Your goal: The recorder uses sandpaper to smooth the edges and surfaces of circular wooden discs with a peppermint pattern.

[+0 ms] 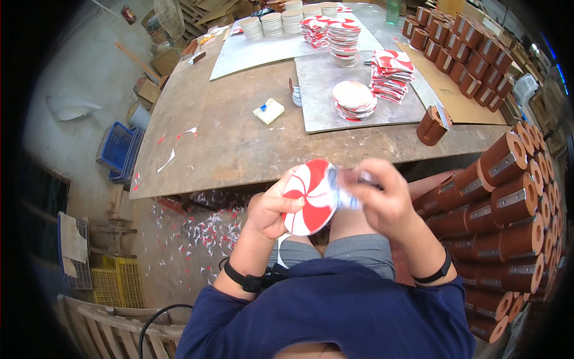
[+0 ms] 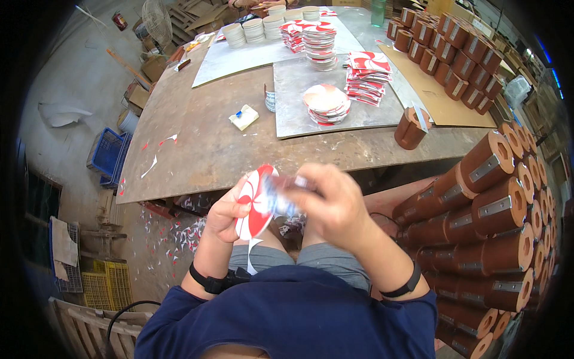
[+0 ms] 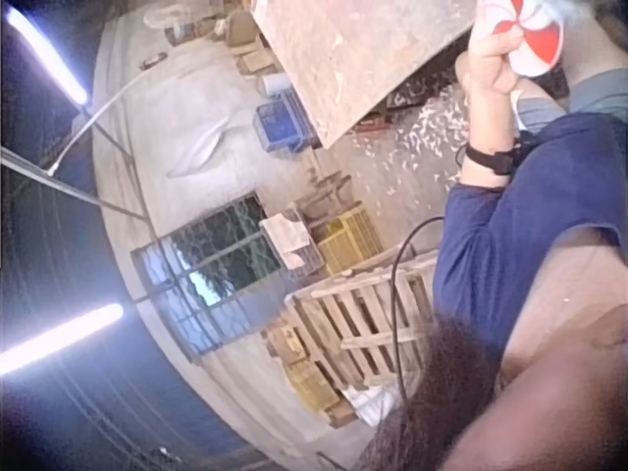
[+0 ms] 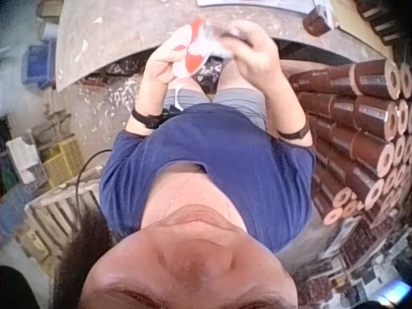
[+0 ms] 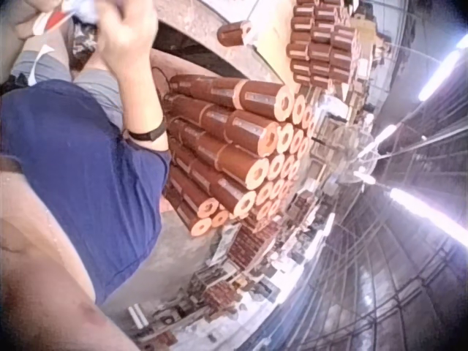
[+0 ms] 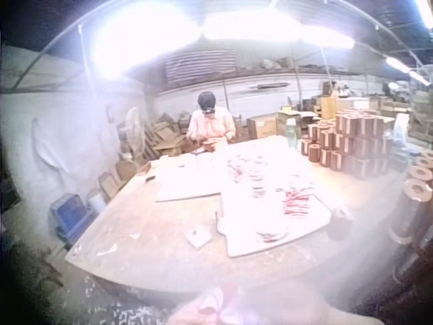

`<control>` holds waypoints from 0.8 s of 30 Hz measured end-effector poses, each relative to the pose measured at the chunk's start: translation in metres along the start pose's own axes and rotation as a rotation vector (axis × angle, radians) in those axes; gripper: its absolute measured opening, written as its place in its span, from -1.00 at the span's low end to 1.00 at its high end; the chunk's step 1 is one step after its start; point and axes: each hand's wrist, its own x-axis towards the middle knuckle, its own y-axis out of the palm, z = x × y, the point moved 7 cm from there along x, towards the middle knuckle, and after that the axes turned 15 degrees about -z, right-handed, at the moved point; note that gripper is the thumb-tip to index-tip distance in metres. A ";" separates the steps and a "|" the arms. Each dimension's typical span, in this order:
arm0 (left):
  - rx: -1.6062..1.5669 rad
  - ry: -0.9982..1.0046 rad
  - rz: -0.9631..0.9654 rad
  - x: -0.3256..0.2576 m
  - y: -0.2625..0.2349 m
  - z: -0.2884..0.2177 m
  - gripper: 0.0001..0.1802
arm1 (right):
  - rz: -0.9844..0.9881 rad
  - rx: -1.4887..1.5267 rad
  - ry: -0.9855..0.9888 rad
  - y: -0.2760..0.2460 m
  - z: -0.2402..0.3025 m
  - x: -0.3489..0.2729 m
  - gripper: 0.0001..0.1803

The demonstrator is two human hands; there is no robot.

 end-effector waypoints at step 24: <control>-0.044 -0.039 0.041 -0.002 0.010 0.002 -0.22 | -0.126 1.059 1.261 0.023 -0.042 -0.056 -0.60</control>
